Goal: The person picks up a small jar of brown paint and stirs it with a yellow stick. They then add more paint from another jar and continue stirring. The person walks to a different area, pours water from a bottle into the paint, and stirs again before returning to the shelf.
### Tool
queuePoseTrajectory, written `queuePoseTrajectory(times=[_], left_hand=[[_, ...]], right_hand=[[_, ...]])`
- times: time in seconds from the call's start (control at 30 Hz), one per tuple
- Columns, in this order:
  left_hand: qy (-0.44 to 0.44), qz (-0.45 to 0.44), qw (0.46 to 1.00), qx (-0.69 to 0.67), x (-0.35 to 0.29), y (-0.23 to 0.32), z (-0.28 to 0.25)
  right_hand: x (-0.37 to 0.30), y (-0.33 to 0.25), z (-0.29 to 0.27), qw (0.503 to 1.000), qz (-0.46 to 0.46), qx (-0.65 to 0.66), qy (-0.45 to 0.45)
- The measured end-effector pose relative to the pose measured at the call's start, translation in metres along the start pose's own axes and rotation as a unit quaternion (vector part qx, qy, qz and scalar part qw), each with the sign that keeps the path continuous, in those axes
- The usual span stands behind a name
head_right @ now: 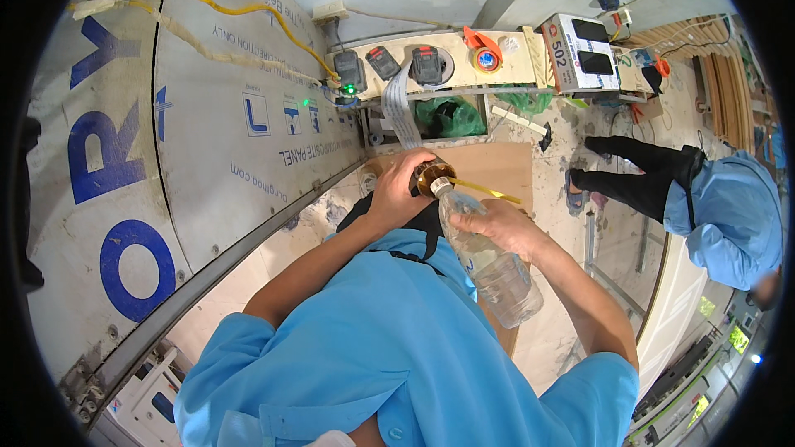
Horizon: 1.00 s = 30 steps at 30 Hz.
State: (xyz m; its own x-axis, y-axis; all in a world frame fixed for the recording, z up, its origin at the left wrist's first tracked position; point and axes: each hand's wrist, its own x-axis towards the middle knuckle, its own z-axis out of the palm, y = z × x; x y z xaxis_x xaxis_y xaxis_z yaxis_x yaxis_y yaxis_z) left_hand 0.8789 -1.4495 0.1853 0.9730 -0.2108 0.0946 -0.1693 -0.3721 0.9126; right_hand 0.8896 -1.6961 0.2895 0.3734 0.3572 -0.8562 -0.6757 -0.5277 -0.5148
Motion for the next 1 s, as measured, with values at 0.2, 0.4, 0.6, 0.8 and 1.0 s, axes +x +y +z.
queuePoseTrajectory(times=[0.2, 0.4, 0.6, 0.8, 1.0], left_hand=[[0.008, -0.061, 0.997, -0.037, 0.002, 0.002, -0.002], [0.039, -0.071, 0.997, -0.019, 0.021, -0.005, -0.011], [0.066, -0.101, 0.982, -0.144, 0.045, -0.012, -0.009], [0.083, -0.137, 0.981, -0.108, 0.047, -0.010, -0.021], [0.096, -0.200, 0.970, -0.094, 0.027, 0.003, -0.019]], right_hand=[[0.008, 0.007, -0.003, 0.997, -0.072, -0.017, 0.026], [0.012, 0.002, -0.012, 0.989, -0.118, -0.063, 0.058], [0.049, 0.029, -0.023, 0.914, -0.334, -0.048, 0.227], [0.137, 0.044, -0.070, 0.844, -0.379, 0.028, 0.379], [0.256, 0.029, -0.135, 0.789, -0.371, 0.061, 0.486]])
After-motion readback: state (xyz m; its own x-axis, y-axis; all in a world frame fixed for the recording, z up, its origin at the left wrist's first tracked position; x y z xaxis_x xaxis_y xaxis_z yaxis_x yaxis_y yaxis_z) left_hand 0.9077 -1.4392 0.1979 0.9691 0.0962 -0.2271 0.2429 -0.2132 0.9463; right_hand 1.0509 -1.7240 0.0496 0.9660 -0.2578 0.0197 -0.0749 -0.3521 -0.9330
